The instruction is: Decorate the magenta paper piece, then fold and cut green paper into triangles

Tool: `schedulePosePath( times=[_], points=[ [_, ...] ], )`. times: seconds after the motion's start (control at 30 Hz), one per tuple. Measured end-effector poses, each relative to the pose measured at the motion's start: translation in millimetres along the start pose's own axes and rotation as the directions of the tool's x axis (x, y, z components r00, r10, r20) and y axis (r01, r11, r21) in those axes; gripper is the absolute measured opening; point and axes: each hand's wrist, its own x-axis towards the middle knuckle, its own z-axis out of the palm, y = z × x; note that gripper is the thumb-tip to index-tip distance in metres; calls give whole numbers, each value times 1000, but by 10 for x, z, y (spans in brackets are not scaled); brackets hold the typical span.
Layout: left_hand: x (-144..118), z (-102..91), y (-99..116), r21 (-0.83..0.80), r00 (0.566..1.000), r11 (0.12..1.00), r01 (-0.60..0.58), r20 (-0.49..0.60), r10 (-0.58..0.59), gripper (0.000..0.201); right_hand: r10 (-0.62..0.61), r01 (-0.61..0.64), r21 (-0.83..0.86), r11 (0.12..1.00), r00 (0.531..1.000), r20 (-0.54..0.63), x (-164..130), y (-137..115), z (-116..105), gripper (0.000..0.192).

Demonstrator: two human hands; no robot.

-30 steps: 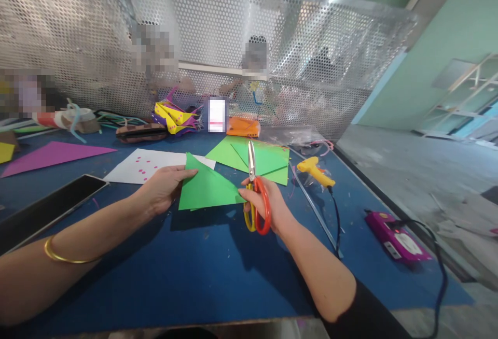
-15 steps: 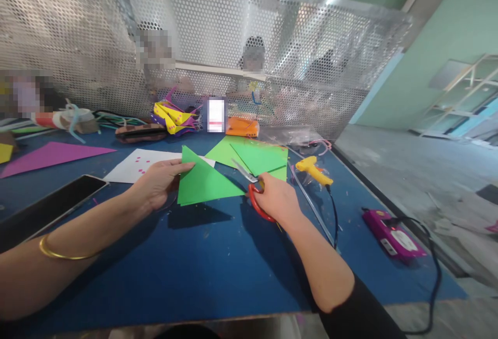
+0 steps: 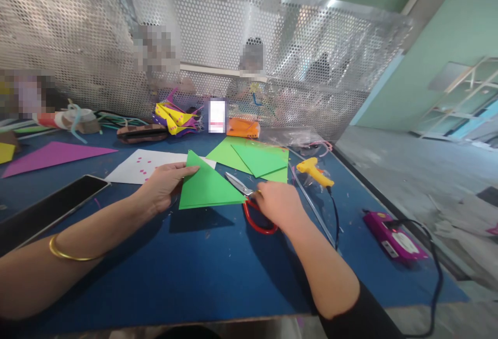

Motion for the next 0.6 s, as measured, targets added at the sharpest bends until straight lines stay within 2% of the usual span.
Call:
schedulePosePath(
  times=[0.1,0.17,0.23,0.3,0.43,0.5,0.6],
  points=[
    [10,0,-19,5,1000,1000,12,12,-12,7,45,-51,-83,995,997,-67,189,118,-8,26],
    [11,3,-25,8,1000,1000,17,14,-17,7,4,-14,-125,992,997,-79,355,195,11,23],
    [7,7,-30,12,1000,1000,20,15,-21,6,-64,56,-151,987,997,-51,516,254,63,22],
    [-1,12,-34,15,1000,1000,22,20,-22,6,-106,103,-159,982,994,-9,642,289,147,30],
    [-10,22,-46,18,999,999,29,38,-29,10,-110,114,-123,986,993,35,750,304,339,35],
    [-9,32,-47,19,999,999,36,36,-37,9,-90,89,-74,993,996,-2,741,310,384,35],
    [-7,65,-33,17,998,998,53,22,-53,5,-16,23,47,999,989,-147,684,348,324,29]
  ],
)
